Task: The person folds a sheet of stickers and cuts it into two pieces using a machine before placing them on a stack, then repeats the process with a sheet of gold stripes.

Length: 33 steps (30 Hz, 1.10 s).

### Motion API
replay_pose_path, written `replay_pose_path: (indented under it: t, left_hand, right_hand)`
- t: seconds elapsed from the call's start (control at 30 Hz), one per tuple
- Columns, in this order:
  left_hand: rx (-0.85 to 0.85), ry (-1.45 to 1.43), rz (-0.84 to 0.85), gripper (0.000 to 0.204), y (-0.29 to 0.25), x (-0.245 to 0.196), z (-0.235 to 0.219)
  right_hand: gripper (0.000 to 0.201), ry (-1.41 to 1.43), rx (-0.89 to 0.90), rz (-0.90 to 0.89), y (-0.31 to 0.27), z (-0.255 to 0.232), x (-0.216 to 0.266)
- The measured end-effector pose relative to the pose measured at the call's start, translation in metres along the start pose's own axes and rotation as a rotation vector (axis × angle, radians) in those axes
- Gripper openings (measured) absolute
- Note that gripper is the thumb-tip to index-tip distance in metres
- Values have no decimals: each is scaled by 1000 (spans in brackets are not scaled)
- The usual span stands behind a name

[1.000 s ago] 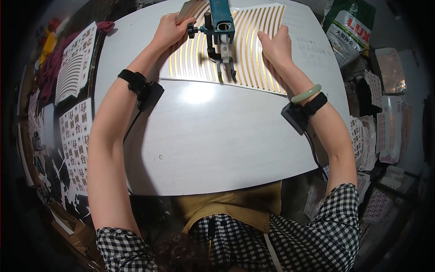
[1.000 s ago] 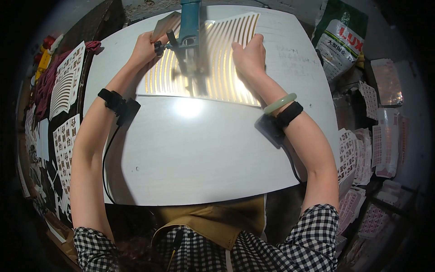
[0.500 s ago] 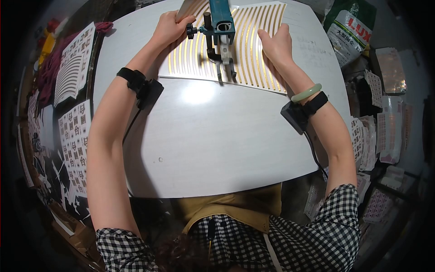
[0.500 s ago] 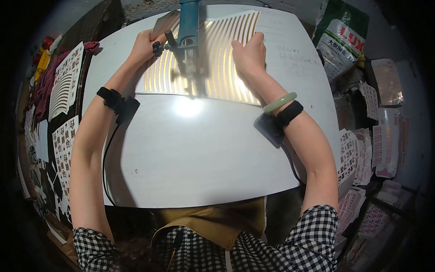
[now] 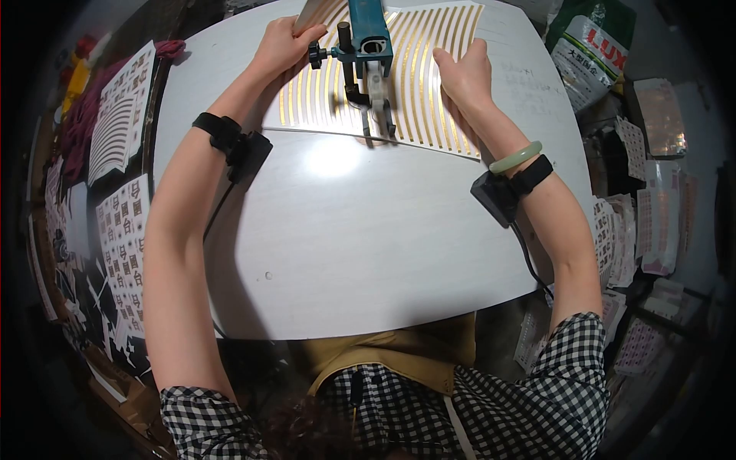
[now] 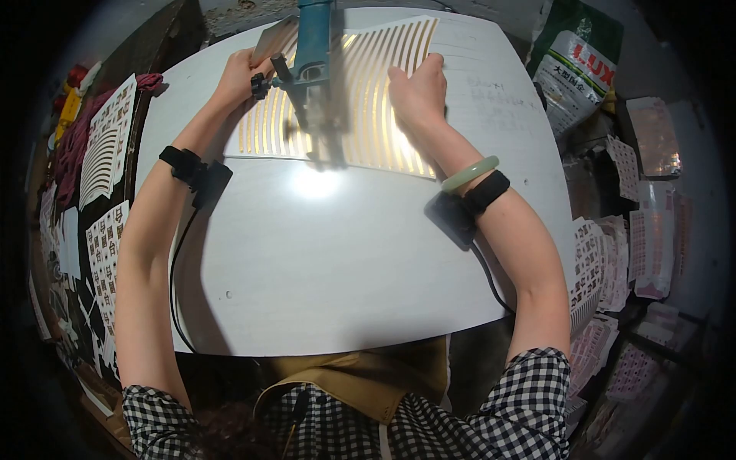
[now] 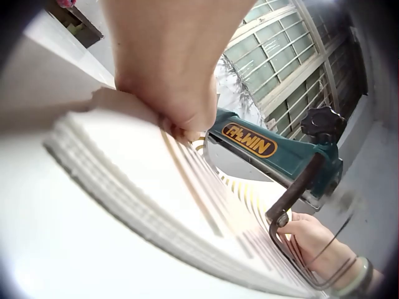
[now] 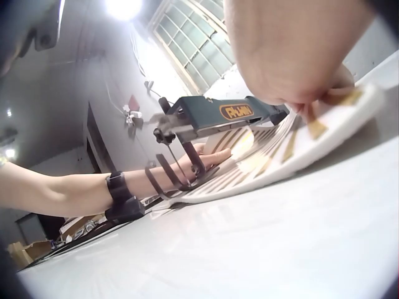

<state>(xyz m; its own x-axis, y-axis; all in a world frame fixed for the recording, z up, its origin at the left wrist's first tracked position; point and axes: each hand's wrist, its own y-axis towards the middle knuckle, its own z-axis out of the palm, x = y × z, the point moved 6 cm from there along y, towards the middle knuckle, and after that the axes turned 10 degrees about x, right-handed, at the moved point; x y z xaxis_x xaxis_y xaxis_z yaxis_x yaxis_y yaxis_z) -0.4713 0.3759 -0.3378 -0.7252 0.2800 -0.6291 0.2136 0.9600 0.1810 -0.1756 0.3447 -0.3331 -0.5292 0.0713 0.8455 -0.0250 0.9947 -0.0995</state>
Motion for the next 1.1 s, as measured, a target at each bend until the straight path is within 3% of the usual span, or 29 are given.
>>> replay_pose_path:
  t: [0.07, 1.1]
  left_hand:
    - [25, -29, -61, 46, 2, 6, 2]
    - [12, -80, -35, 41, 13, 11, 4]
  right_hand:
    - [44, 11, -4, -2, 0, 0, 0]
    - [50, -48, -39, -17, 12, -2, -5]
